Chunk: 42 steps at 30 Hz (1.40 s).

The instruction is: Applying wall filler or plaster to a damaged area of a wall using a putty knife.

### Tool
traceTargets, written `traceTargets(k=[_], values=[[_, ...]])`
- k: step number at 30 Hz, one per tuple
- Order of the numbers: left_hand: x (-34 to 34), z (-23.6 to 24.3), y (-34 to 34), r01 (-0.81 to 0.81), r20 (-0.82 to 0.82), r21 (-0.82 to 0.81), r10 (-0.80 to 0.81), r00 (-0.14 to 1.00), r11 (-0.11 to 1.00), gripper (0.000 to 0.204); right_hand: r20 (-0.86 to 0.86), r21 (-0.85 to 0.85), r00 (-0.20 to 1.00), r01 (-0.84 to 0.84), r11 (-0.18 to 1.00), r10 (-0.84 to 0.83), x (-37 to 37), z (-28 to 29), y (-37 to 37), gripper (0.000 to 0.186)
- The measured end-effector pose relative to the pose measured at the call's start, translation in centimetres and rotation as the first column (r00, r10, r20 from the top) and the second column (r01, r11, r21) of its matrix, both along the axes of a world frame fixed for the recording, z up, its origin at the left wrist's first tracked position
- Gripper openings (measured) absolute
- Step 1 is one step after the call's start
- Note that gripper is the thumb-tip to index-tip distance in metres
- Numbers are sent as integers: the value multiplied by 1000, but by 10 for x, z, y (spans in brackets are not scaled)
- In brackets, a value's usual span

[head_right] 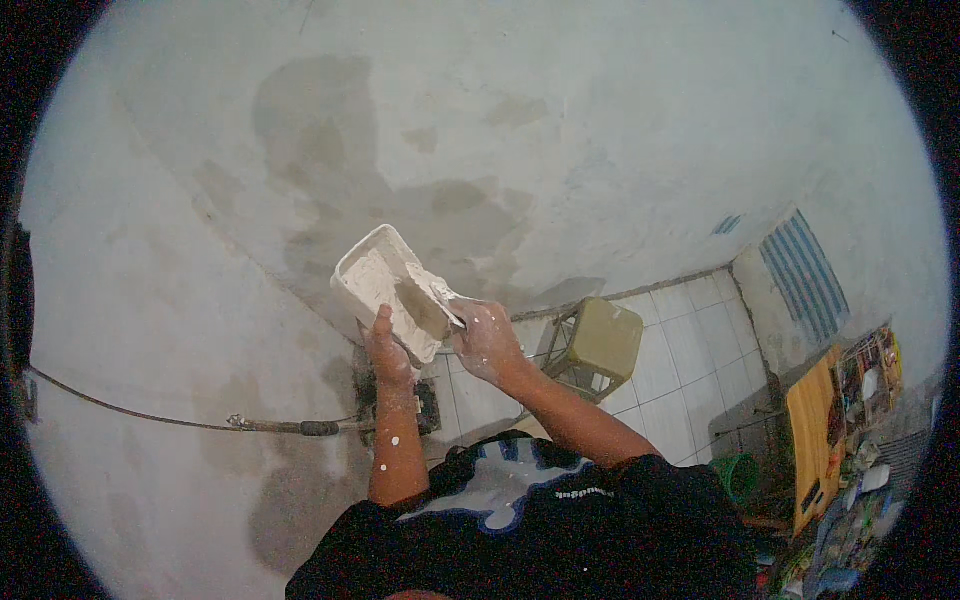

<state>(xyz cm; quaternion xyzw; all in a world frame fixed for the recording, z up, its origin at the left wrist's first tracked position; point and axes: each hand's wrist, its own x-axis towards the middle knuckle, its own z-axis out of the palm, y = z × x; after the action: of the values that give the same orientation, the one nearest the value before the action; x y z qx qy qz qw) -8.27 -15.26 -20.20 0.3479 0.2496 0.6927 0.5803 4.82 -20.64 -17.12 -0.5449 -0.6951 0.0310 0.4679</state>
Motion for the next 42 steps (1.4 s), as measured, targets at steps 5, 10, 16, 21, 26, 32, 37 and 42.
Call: traceTargets(k=[5, 10, 16, 21, 26, 32, 37, 42], values=[[0, 11, -7, -4, -84, 57, 9, 996, 998, 63, 12, -8, 1000, 19, 1000, -19, -4, 5, 4, 21], [-3, 1, -6, -33, -111, 115, 46, 993, 993, 65, -4, -62, 999, 44, 997, -45, -8, 8, 7, 18], [-4, 3, -7, -54, -154, 115, 71, 986, 992, 67, 77, -239, 997, 29, 971, -11, -6, -14, 18, 34], [-7, -1, -3, -48, -185, 169, 80, 980, 984, 68, 137, -288, 990, 77, 954, -38, -12, -1, 23, 33], [-9, 4, -6, -39, -243, 178, 82, 967, 983, 67, 67, -475, 998, 21, 880, 12, -19, 29, 19, 33], [-6, 8, -6, -13, -268, 200, 68, 961, 980, 67, 132, -346, 991, 74, 935, -29, -20, 1, 29, 31], [-3, 2, -6, -47, -300, 121, 81, 950, 992, 69, 132, -354, 991, 79, 932, -34, -17, -15, 39, 28], [3, 2, -10, -12, -372, 110, 52, 927, 994, 70, 119, -343, 991, 100, 934, -63, -12, -20, 44, 22]])
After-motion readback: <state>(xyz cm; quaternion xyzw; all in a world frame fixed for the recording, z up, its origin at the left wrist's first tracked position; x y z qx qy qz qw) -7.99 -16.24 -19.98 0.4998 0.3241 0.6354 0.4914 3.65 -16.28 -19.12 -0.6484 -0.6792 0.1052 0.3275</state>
